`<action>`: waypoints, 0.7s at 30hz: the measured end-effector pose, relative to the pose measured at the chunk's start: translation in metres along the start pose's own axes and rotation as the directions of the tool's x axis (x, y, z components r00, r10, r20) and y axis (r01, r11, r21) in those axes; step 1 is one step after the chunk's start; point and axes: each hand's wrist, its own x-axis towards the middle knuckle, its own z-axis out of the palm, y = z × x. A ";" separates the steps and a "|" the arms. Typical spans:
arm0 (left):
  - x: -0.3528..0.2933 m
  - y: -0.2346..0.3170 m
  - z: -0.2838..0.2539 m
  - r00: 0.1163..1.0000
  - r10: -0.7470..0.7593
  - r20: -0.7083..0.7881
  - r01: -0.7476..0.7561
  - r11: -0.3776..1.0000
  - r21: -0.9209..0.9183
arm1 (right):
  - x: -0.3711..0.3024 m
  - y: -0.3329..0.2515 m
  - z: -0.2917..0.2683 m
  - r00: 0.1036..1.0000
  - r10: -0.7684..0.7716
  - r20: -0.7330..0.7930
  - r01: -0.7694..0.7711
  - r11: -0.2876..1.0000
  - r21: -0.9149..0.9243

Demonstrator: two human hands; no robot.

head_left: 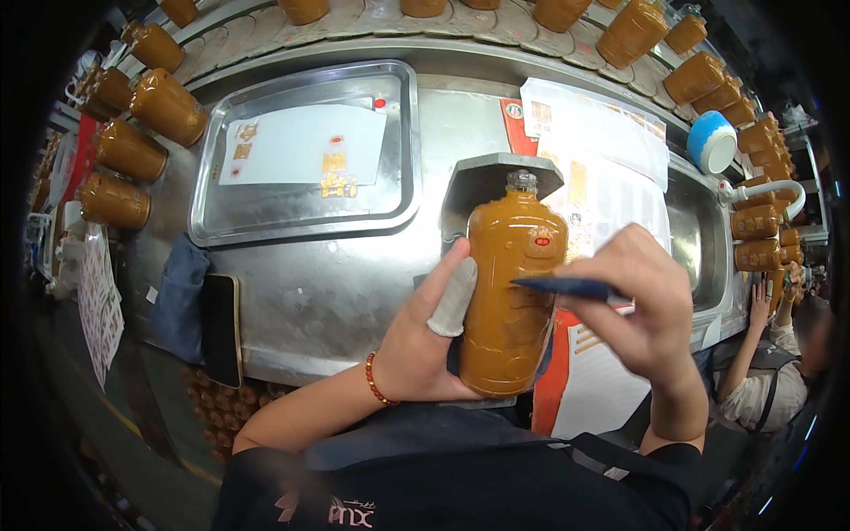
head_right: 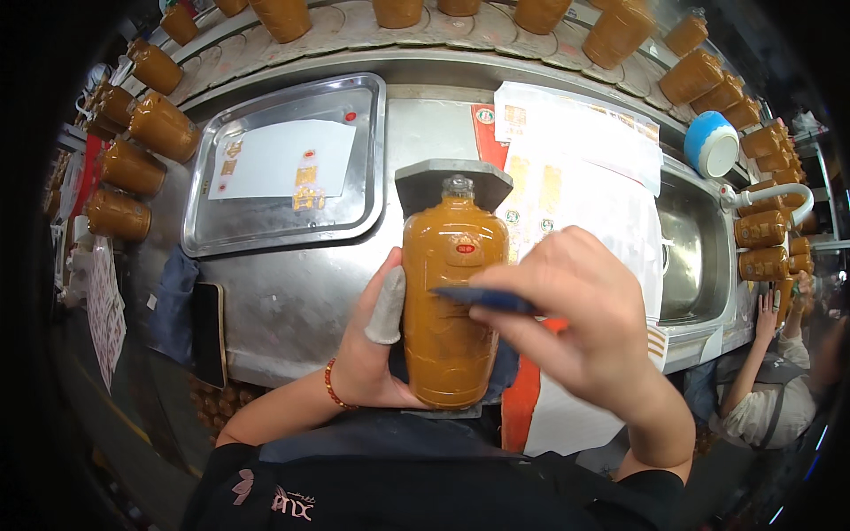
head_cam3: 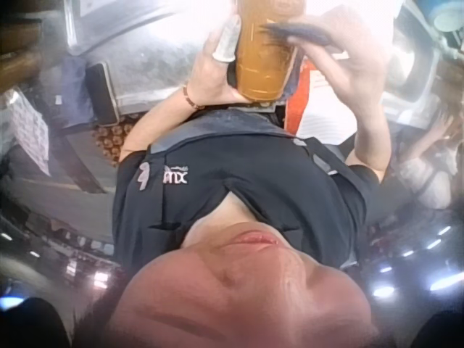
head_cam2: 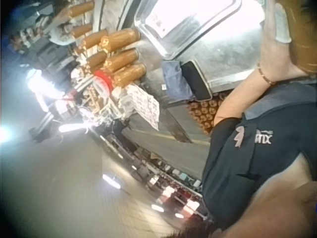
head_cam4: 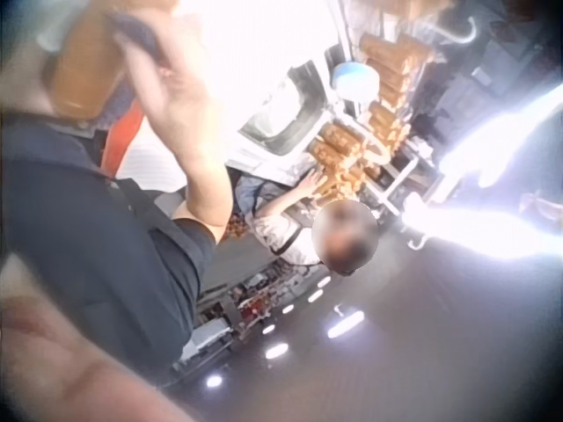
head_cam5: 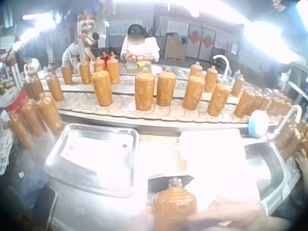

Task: The person applies a sticker to a brown bottle, smooths it with a blue card, and wipes the surface with a cloth. The person repeats this process on multiple bottles at a workstation.

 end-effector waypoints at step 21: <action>-0.006 0.002 0.007 0.994 -0.036 -0.100 0.025 0.993 -0.113 | 0.014 0.027 -0.011 0.982 -0.031 -0.186 -0.023 0.959 -0.282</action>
